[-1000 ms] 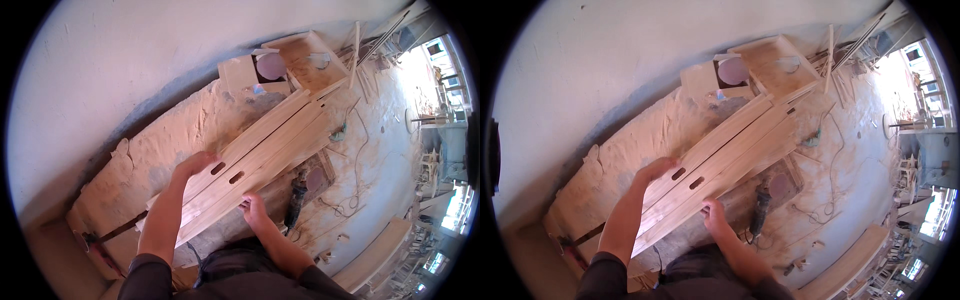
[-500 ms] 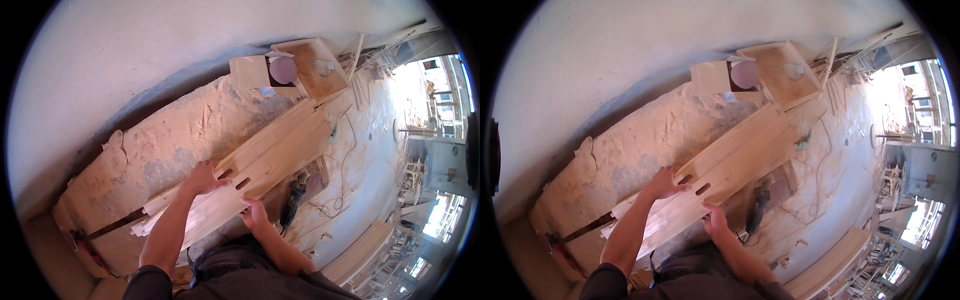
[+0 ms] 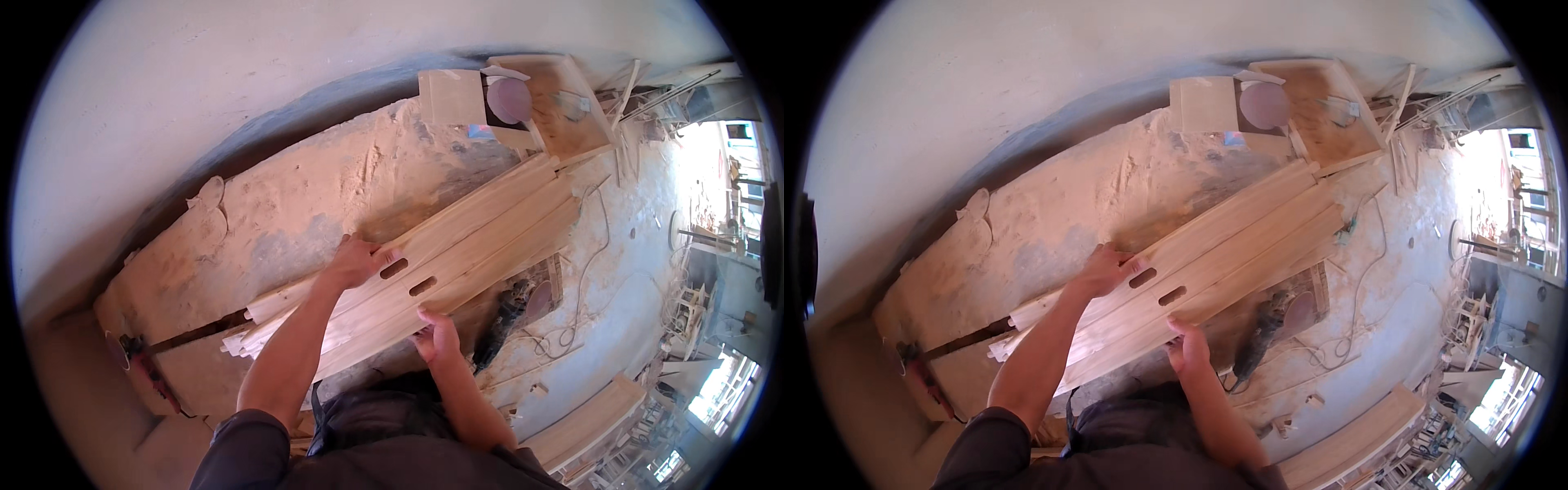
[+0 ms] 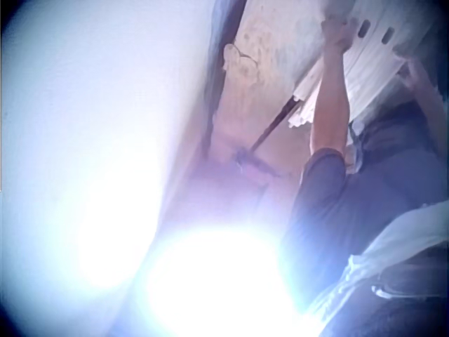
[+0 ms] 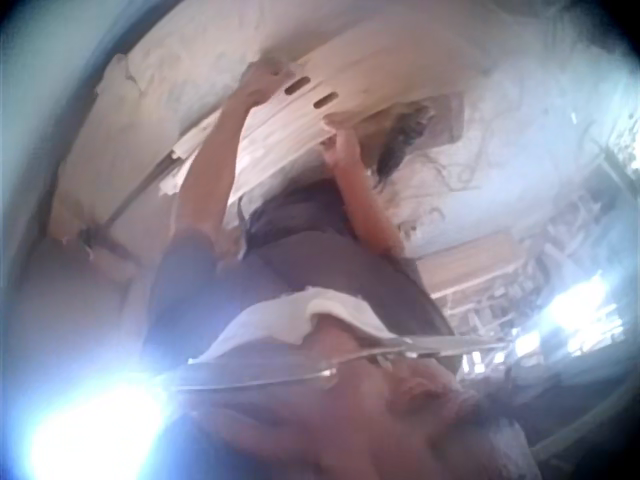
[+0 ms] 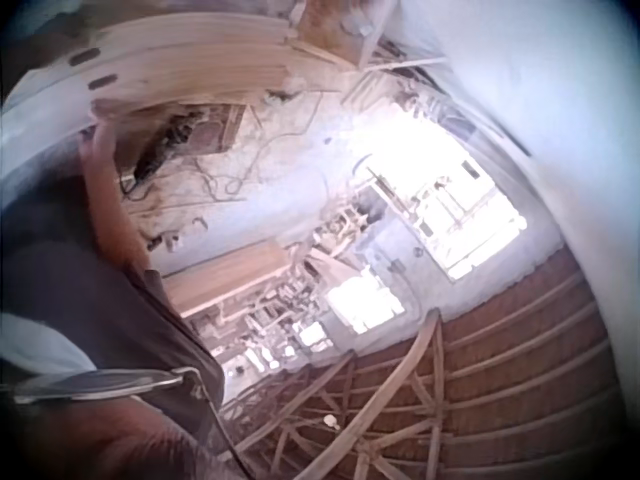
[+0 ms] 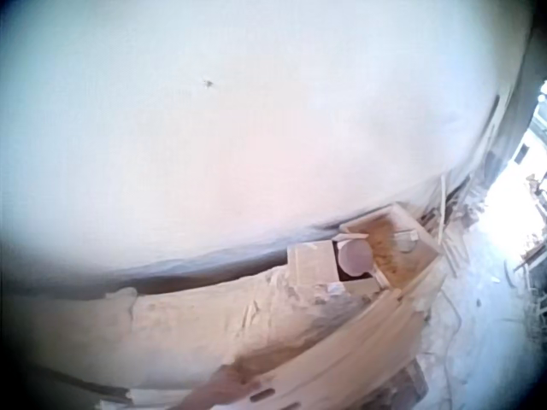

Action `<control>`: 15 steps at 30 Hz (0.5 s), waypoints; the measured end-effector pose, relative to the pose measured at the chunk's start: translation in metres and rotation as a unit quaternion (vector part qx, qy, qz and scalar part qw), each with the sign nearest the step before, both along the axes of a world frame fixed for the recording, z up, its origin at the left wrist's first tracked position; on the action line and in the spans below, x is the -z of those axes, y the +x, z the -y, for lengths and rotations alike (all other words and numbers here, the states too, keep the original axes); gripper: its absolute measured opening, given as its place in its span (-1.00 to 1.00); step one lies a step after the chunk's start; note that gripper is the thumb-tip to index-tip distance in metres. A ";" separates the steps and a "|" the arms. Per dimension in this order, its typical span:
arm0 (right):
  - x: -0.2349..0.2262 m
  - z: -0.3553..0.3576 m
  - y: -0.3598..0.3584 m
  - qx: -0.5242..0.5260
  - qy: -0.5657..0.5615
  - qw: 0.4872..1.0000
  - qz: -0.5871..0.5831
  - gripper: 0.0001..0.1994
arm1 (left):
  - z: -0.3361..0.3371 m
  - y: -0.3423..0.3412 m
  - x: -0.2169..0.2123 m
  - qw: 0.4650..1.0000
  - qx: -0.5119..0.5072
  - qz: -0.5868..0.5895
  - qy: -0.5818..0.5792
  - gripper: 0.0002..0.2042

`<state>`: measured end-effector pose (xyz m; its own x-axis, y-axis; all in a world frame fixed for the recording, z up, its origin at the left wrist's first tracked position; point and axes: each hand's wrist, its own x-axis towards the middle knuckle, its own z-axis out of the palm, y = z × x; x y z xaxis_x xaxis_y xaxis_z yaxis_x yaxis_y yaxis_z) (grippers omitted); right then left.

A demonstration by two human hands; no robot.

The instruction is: The person uses an angle grinder to smooth the edges of wooden planks in a workshop. They pick up planks from a pile, grind the edges, and place them back down, repeating the process for multiple pieces.

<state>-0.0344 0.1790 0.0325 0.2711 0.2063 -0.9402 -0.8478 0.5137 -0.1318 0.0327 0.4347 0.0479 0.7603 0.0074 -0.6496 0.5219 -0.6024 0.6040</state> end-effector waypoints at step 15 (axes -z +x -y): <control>-0.026 0.031 -0.016 -0.211 0.009 0.976 -0.055 -0.56 | 0.079 -0.094 -0.044 0.966 -0.055 0.195 0.163 0.00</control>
<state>-0.0507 0.1481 0.0585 0.0558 0.2946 -0.9540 -0.9929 0.1169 -0.0220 -0.0611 0.3555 0.0924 0.9297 0.2573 -0.2634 0.3642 -0.7483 0.5544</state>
